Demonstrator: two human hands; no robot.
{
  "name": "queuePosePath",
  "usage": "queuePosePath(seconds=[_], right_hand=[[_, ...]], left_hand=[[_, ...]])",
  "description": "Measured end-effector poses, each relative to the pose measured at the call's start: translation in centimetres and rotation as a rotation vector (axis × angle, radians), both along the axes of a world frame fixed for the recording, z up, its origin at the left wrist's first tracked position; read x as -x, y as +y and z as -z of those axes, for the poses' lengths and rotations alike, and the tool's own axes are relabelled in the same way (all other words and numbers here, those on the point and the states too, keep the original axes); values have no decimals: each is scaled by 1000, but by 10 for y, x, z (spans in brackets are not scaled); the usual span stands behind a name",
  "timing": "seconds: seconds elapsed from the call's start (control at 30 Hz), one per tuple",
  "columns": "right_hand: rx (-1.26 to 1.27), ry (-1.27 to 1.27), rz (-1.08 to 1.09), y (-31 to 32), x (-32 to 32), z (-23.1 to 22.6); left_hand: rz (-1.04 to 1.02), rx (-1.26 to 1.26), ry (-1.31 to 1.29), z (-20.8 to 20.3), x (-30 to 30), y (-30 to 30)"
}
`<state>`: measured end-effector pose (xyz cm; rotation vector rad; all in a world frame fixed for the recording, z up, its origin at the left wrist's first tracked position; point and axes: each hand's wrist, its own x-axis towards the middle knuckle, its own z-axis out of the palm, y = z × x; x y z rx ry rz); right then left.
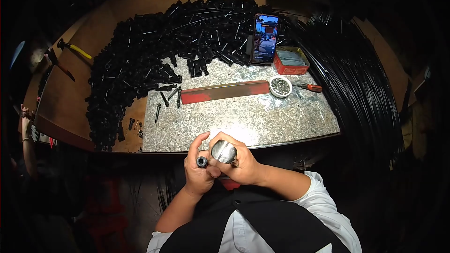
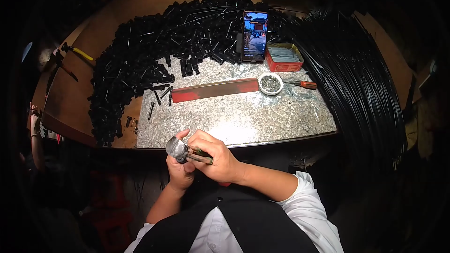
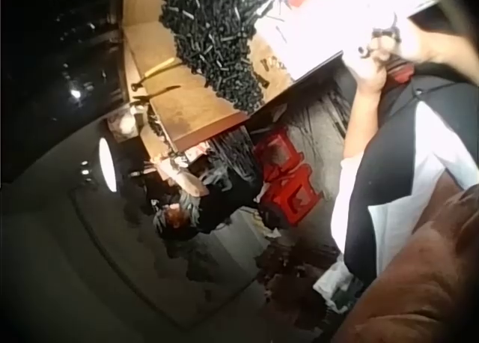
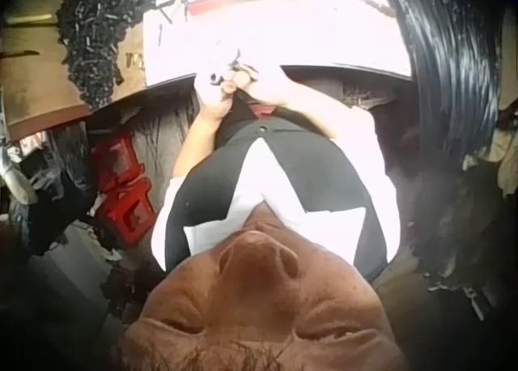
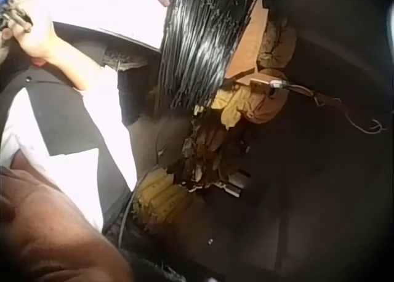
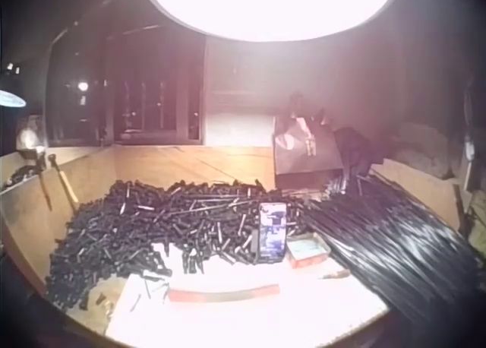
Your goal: Manually assembling and crimping wire components into plastic housings at a production workbench.
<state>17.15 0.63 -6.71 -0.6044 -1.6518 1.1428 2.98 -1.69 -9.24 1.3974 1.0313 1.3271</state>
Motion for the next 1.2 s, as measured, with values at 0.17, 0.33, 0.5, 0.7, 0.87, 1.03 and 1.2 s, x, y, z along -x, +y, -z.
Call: queuePosePath(seconds=[0.17,0.33,0.5,0.7,0.87,1.03,1.2], right_hand=[[-9,-63,55,-1,2,2],[13,-81,46,0,4,5],[-34,-112,58,-1,4,2],[28,-87,64,-2,4,5],[43,-62,10,0,5,7],[72,-13,5,-2,8,9],[14,-17,22,1,6,13]], left_hand=[[-13,-19,12,-5,1,1],[21,10,37,-6,2,1],[8,-38,43,-6,2,1],[3,-38,52,-4,2,1],[3,-46,50,3,4,2],[6,-16,36,-1,6,2],[12,-16,57,-9,5,3]])
